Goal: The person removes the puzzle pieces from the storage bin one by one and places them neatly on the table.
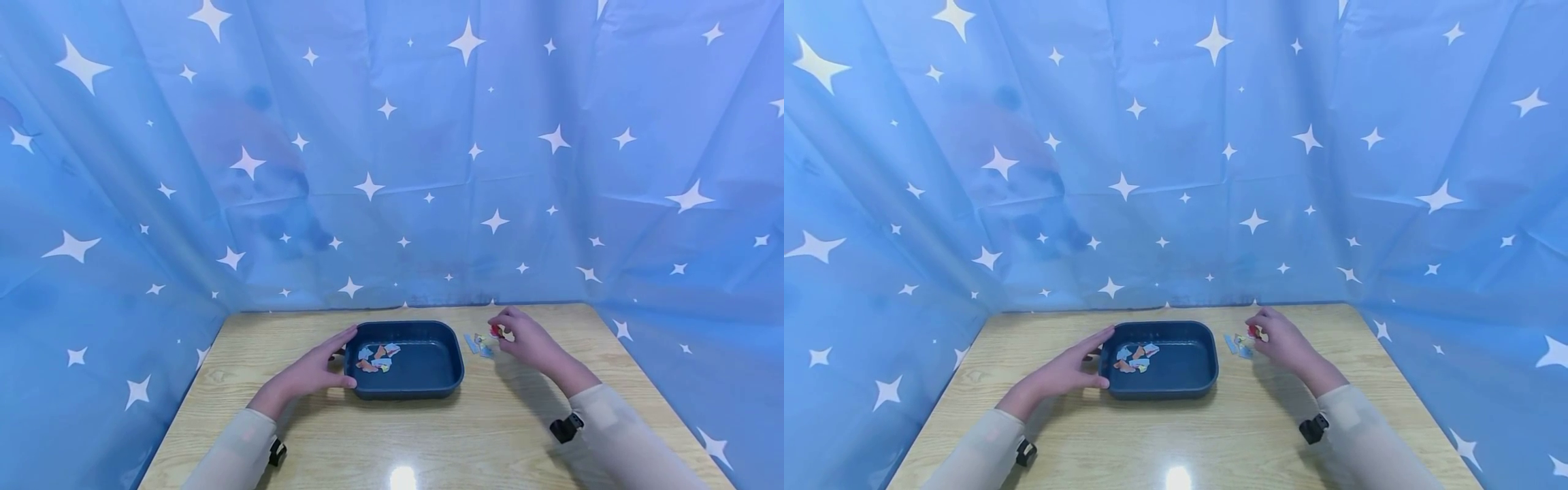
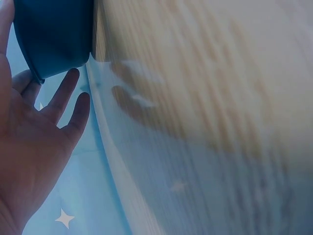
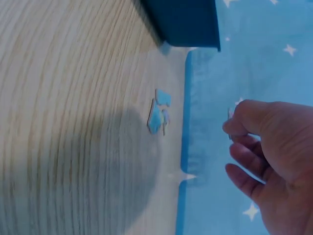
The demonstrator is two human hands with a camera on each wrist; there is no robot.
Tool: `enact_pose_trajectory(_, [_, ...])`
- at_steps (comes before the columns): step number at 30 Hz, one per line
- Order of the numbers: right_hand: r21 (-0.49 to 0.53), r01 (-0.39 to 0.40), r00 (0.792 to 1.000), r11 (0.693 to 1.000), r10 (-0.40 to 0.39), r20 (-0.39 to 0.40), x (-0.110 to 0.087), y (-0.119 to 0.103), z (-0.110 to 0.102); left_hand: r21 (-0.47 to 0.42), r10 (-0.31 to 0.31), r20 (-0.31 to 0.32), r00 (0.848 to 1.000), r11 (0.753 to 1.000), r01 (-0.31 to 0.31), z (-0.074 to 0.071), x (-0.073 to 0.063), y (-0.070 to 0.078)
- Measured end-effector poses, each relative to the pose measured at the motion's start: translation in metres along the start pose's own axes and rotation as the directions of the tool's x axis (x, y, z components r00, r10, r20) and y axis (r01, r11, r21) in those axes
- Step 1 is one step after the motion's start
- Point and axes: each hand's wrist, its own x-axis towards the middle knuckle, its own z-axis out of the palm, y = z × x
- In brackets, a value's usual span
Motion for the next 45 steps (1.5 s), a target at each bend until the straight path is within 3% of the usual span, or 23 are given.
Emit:
enact_pose_trajectory(14, [-0.031,0.002,1.0,1.0,-0.001,0.017,-0.004,0.022,0.013,-0.01,-0.007,0.006,1.0,1.0,0.008,0.001,-0.001,0.0])
enact_pose_trajectory(22, [-0.001,-0.04,0.998,0.999,0.04,0.057,-0.003,0.034,0.025,-0.005,-0.004,0.001,1.0,1.0,0.004,0.002,-0.002,0.0])
enact_pose_trajectory(45, [0.005,-0.105,0.988,0.994,0.104,0.113,0.001,0.046,0.038,0.02,0.011,0.001,1.0,1.0,-0.011,0.001,0.001,-0.001])
